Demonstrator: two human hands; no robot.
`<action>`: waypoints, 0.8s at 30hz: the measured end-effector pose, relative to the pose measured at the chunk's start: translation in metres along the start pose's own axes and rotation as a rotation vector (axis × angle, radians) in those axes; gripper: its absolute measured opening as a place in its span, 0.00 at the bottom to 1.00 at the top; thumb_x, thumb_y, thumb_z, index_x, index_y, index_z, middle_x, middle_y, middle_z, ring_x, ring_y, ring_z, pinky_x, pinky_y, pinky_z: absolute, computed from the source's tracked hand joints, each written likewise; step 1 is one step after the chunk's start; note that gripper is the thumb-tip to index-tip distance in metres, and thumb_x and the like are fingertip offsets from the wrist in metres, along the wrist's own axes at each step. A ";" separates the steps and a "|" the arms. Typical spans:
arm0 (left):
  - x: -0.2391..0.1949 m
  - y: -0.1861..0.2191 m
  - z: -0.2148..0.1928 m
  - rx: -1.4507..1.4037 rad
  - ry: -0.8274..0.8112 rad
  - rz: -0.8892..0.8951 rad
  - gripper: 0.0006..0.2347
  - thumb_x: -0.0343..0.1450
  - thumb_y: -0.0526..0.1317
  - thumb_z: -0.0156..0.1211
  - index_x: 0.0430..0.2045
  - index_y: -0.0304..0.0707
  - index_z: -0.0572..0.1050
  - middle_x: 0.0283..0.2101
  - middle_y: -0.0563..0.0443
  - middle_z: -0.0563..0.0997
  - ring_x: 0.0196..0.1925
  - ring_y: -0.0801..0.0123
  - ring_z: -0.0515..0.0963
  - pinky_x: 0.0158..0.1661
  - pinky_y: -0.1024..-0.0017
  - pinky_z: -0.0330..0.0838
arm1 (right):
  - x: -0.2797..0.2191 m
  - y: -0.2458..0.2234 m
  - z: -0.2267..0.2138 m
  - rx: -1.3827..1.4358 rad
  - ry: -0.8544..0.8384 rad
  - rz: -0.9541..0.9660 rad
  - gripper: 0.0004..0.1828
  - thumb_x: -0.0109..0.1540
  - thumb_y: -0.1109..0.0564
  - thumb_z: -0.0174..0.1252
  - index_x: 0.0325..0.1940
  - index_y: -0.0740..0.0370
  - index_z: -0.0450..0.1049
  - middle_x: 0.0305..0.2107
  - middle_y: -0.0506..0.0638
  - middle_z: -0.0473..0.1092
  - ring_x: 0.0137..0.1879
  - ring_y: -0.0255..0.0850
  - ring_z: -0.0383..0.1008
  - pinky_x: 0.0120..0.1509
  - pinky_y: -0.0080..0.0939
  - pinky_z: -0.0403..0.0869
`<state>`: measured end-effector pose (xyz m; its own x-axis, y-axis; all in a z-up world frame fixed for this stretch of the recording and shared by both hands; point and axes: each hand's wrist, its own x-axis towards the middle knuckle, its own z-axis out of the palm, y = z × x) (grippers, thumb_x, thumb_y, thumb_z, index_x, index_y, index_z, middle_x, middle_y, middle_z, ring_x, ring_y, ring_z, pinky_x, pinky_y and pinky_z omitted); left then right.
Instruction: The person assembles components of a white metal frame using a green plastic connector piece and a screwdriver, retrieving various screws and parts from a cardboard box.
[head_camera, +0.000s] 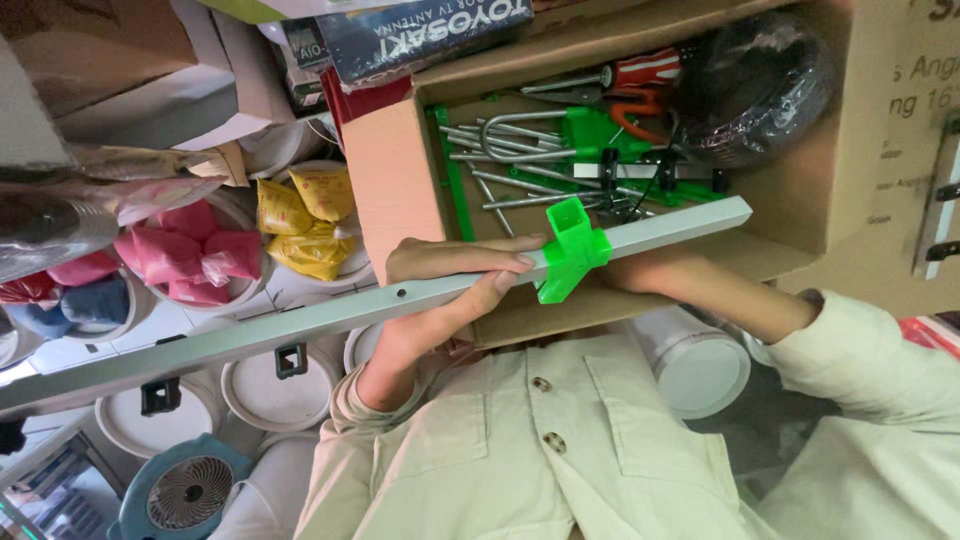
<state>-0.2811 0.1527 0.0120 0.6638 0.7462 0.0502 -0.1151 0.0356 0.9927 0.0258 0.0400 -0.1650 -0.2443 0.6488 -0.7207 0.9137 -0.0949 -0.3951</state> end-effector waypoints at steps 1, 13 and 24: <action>0.001 0.001 0.001 -0.012 0.000 -0.003 0.06 0.74 0.33 0.61 0.42 0.34 0.83 0.49 0.43 0.86 0.44 0.68 0.89 0.45 0.78 0.82 | -0.001 0.002 -0.001 0.001 0.011 0.002 0.20 0.68 0.47 0.42 0.54 0.58 0.73 0.49 0.59 0.74 0.52 0.51 0.74 0.58 0.51 0.71; 0.007 -0.001 0.009 0.052 0.005 0.015 0.06 0.74 0.34 0.62 0.40 0.34 0.83 0.47 0.44 0.87 0.43 0.69 0.89 0.44 0.78 0.82 | 0.005 0.002 -0.013 -0.168 0.238 -0.064 0.12 0.61 0.50 0.55 0.31 0.58 0.78 0.30 0.61 0.76 0.36 0.58 0.79 0.40 0.55 0.76; -0.004 0.002 0.000 0.006 0.030 0.007 0.06 0.73 0.33 0.62 0.41 0.33 0.83 0.49 0.42 0.86 0.44 0.67 0.89 0.46 0.76 0.83 | -0.015 0.010 0.000 -0.403 0.386 -0.194 0.13 0.63 0.55 0.52 0.50 0.56 0.76 0.39 0.56 0.77 0.41 0.54 0.79 0.43 0.54 0.77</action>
<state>-0.2840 0.1502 0.0135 0.6405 0.7661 0.0541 -0.1155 0.0265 0.9929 0.0386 0.0295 -0.1584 -0.3527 0.8606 -0.3673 0.9338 0.2988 -0.1967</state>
